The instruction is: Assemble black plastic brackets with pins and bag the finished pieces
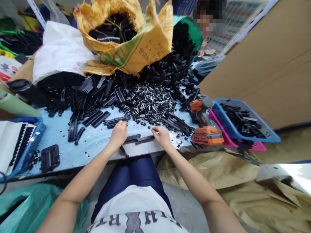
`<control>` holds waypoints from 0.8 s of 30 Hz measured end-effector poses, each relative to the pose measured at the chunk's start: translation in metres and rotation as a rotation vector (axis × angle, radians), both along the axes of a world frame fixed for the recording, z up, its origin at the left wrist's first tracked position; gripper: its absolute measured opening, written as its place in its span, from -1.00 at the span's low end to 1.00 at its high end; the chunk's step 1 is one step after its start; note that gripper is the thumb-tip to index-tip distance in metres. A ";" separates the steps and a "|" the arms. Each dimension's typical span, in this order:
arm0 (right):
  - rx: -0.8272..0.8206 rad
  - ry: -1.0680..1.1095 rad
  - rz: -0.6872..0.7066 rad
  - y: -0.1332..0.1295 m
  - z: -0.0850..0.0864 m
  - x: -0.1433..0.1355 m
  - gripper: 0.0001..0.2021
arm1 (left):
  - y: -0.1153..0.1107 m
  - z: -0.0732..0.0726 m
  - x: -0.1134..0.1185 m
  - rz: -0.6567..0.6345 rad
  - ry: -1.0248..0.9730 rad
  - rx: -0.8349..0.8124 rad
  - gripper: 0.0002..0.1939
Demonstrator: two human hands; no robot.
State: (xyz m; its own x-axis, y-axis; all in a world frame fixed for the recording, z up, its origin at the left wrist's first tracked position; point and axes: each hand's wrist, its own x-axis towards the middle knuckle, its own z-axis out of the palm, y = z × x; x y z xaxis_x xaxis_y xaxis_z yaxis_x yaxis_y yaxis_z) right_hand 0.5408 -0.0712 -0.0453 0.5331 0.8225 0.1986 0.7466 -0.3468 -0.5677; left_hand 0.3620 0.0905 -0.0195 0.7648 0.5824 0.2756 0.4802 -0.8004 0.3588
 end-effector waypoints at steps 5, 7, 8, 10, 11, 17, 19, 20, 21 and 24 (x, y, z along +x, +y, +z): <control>0.289 0.384 0.088 0.013 -0.001 -0.025 -0.73 | -0.004 -0.009 -0.077 0.059 -0.144 -0.171 -0.80; 0.308 0.327 0.117 0.019 -0.002 -0.032 -0.74 | -0.008 -0.015 -0.088 0.084 -0.107 -0.172 -0.80; 0.320 0.264 0.133 0.021 -0.003 -0.034 -0.75 | -0.010 -0.016 -0.091 0.088 -0.080 -0.152 -0.79; 0.331 0.118 0.191 0.024 -0.004 -0.035 -0.78 | -0.014 -0.017 -0.091 0.089 -0.018 -0.086 -0.78; 0.320 0.056 0.244 0.025 -0.004 -0.034 -0.79 | -0.015 -0.016 -0.089 0.086 0.017 -0.048 -0.76; 0.215 -0.062 0.506 0.027 -0.004 -0.023 -0.83 | -0.019 -0.001 -0.076 -0.038 0.253 0.105 -0.70; 0.193 -0.040 0.498 0.027 -0.008 -0.021 -0.84 | -0.017 0.003 -0.074 -0.051 0.322 0.116 -0.68; 0.185 -0.013 0.489 0.027 -0.011 -0.020 -0.83 | -0.016 0.004 -0.073 -0.048 0.348 0.116 -0.68; 0.180 0.023 0.482 0.025 -0.015 -0.019 -0.82 | -0.015 0.005 -0.073 -0.050 0.367 0.116 -0.68; 0.202 0.130 0.487 0.014 -0.026 -0.020 -0.75 | -0.013 0.008 -0.073 -0.105 0.401 0.133 -0.69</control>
